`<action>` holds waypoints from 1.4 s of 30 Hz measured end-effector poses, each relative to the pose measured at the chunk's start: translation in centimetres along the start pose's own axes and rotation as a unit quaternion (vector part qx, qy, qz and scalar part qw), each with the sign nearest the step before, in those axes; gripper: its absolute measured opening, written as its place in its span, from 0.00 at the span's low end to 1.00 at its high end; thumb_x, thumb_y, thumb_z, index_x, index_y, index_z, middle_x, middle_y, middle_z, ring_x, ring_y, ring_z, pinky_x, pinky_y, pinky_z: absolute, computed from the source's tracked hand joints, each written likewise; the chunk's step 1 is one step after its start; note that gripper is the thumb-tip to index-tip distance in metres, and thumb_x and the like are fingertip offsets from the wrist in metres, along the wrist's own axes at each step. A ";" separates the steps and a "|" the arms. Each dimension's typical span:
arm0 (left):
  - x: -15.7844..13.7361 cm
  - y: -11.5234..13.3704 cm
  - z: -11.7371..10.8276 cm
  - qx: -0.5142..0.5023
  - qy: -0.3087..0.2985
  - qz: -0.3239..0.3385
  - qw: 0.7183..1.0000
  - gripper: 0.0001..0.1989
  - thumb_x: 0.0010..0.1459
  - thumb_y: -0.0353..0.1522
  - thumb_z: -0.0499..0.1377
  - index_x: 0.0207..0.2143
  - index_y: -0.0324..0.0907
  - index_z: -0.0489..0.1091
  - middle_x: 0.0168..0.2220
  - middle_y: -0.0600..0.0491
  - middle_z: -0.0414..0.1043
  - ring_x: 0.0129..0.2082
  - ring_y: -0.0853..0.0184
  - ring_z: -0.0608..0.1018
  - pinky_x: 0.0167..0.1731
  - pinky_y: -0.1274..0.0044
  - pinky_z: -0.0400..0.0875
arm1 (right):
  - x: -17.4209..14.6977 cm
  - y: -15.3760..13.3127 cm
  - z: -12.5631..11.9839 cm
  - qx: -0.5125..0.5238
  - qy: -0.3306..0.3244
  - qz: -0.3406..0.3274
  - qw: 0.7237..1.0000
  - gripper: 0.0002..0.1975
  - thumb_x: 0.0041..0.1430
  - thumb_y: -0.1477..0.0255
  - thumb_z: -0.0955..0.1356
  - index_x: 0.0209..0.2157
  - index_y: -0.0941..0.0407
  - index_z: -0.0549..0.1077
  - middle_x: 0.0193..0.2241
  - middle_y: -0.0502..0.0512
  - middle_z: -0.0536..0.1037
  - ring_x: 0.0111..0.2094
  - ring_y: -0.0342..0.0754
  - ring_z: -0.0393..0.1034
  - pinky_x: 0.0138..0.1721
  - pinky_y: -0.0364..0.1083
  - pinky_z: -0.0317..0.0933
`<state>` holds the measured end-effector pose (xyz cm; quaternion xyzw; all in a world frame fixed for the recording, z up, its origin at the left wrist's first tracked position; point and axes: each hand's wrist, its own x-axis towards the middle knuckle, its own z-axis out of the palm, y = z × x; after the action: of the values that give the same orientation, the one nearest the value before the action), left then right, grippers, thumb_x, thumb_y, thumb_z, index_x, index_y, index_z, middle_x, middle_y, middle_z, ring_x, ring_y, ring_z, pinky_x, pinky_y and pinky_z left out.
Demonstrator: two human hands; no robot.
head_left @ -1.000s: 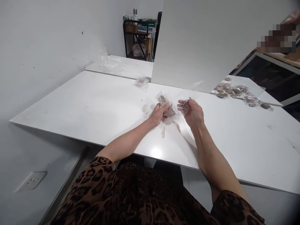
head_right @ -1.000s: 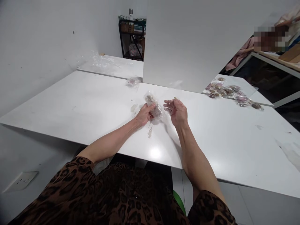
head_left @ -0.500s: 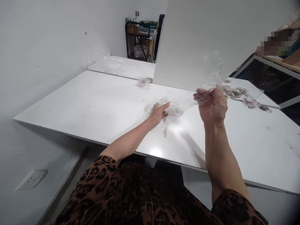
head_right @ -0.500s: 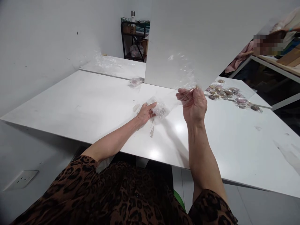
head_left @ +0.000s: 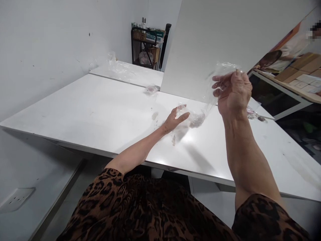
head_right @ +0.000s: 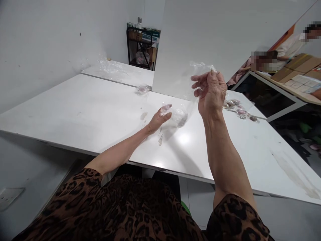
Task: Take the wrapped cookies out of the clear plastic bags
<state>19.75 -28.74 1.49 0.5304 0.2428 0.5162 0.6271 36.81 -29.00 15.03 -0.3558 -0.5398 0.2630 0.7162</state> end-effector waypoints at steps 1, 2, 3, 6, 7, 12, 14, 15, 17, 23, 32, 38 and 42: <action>0.1 0.1 0.1 0.005 0.002 0.016 1.000 0.17 0.58 0.38 0.69 0.49 0.46 0.78 0.59 0.48 0.75 0.64 0.58 0.72 0.64 0.69 0.63 | 0.1 -0.1 0.3 -0.012 0.007 0.000 1.000 0.16 0.64 0.56 0.71 0.28 0.50 0.69 0.31 0.51 0.80 0.26 0.43 0.69 0.22 0.44 0.52; 0.2 0.2 0.2 0.006 0.018 0.031 0.999 0.14 0.58 0.36 0.69 0.47 0.45 0.78 0.55 0.48 0.77 0.59 0.60 0.75 0.62 0.70 0.65 | 0.2 -0.2 0.6 -0.025 0.014 0.001 1.000 0.17 0.65 0.55 0.70 0.28 0.51 0.69 0.30 0.51 0.80 0.25 0.42 0.69 0.21 0.43 0.52; 0.4 0.4 0.1 0.004 0.048 0.042 0.998 0.12 0.58 0.34 0.68 0.45 0.45 0.78 0.52 0.49 0.78 0.56 0.62 0.77 0.59 0.72 0.67 | 0.2 -0.2 0.8 -0.037 0.021 0.001 0.999 0.18 0.66 0.54 0.69 0.28 0.51 0.69 0.30 0.51 0.79 0.25 0.42 0.69 0.21 0.42 0.51; 1.1 1.5 -0.3 -0.005 0.168 0.065 0.984 0.08 0.59 0.31 0.67 0.42 0.46 0.77 0.47 0.51 0.78 0.49 0.67 0.77 0.49 0.79 0.69 | 0.2 -0.2 0.8 -0.061 0.045 -0.012 0.997 0.21 0.65 0.52 0.69 0.28 0.53 0.69 0.29 0.51 0.78 0.23 0.39 0.68 0.20 0.41 0.50; 1.3 2.0 -0.6 0.003 0.203 0.076 0.976 0.06 0.59 0.30 0.67 0.40 0.46 0.77 0.47 0.52 0.77 0.47 0.69 0.77 0.46 0.81 0.69 | 0.2 -0.1 0.6 -0.064 0.054 -0.018 0.996 0.21 0.64 0.51 0.70 0.28 0.54 0.69 0.28 0.51 0.78 0.23 0.39 0.67 0.19 0.41 0.49; 1.9 3.3 -1.7 0.051 0.291 0.125 0.947 0.08 0.59 0.30 0.68 0.28 0.43 0.73 0.36 0.55 0.69 0.35 0.73 0.72 0.36 0.83 0.67 | -0.5 -0.4 -0.5 -0.083 0.046 0.008 0.995 0.21 0.62 0.49 0.71 0.28 0.52 0.71 0.22 0.48 0.72 0.18 0.40 0.63 0.17 0.42 0.53; 1.8 3.3 -1.8 0.008 0.276 0.097 0.956 0.10 0.64 0.36 0.66 0.30 0.43 0.72 0.29 0.56 0.66 0.30 0.73 0.72 0.34 0.82 0.69 | -0.9 -1.0 -0.3 -0.074 0.028 0.039 0.996 0.22 0.62 0.48 0.71 0.29 0.52 0.71 0.20 0.47 0.70 0.17 0.40 0.62 0.15 0.42 0.52; 1.7 3.3 -1.7 -0.024 0.259 0.079 0.962 0.10 0.65 0.39 0.64 0.33 0.43 0.73 0.28 0.57 0.66 0.29 0.73 0.73 0.34 0.81 0.70 | -1.2 -1.4 0.0 -0.071 0.023 0.059 0.995 0.22 0.62 0.48 0.71 0.29 0.52 0.71 0.19 0.47 0.70 0.16 0.40 0.62 0.13 0.41 0.51; 1.1 3.4 -1.4 -0.087 0.216 0.057 0.971 0.13 0.65 0.42 0.64 0.47 0.45 0.73 0.33 0.55 0.71 0.34 0.71 0.79 0.40 0.77 0.74 | -1.6 -2.2 0.8 -0.062 0.019 0.106 0.992 0.22 0.63 0.49 0.71 0.29 0.53 0.71 0.21 0.48 0.72 0.15 0.41 0.65 0.13 0.42 0.53; -4.0 4.3 1.1 0.021 0.120 0.049 0.991 0.50 0.54 0.45 0.73 0.72 0.57 0.50 0.73 0.46 0.52 0.75 0.54 0.57 0.70 0.63 0.57 | -2.6 -2.8 3.3 0.023 -0.021 0.140 0.990 0.20 0.62 0.54 0.73 0.31 0.52 0.65 0.31 0.51 0.77 0.31 0.48 0.78 0.30 0.49 0.75; -5.4 5.2 0.2 0.439 0.062 -0.049 0.895 0.32 0.56 0.28 0.63 0.64 0.41 0.65 0.75 0.37 0.48 0.75 0.43 0.55 0.73 0.55 0.47 | -3.7 -1.4 4.2 0.081 -0.012 0.116 0.990 0.19 0.63 0.56 0.73 0.34 0.52 0.63 0.36 0.49 0.76 0.39 0.48 0.79 0.36 0.50 0.77; -3.8 5.8 -3.5 0.279 0.108 -0.147 0.943 0.07 0.63 0.35 0.59 0.37 0.42 0.75 0.41 0.45 0.79 0.34 0.62 0.77 0.44 0.69 0.74 | -3.2 1.0 0.4 0.080 0.016 0.142 0.987 0.16 0.61 0.58 0.74 0.34 0.51 0.67 0.39 0.52 0.75 0.45 0.49 0.76 0.49 0.54 0.76; -3.5 5.5 -3.6 0.056 0.147 -0.225 0.962 0.07 0.62 0.32 0.61 0.41 0.40 0.75 0.36 0.47 0.80 0.19 0.76 0.62 0.25 0.78 0.63 | -7.2 3.4 -0.2 -0.040 -0.002 0.253 0.967 0.17 0.55 0.61 0.76 0.42 0.49 0.71 0.54 0.58 0.74 0.59 0.57 0.69 0.57 0.60 0.70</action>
<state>13.37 -30.93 4.51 0.4148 0.4737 0.4199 0.6536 35.03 -32.46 8.13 -0.5089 -0.4437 0.4148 0.6100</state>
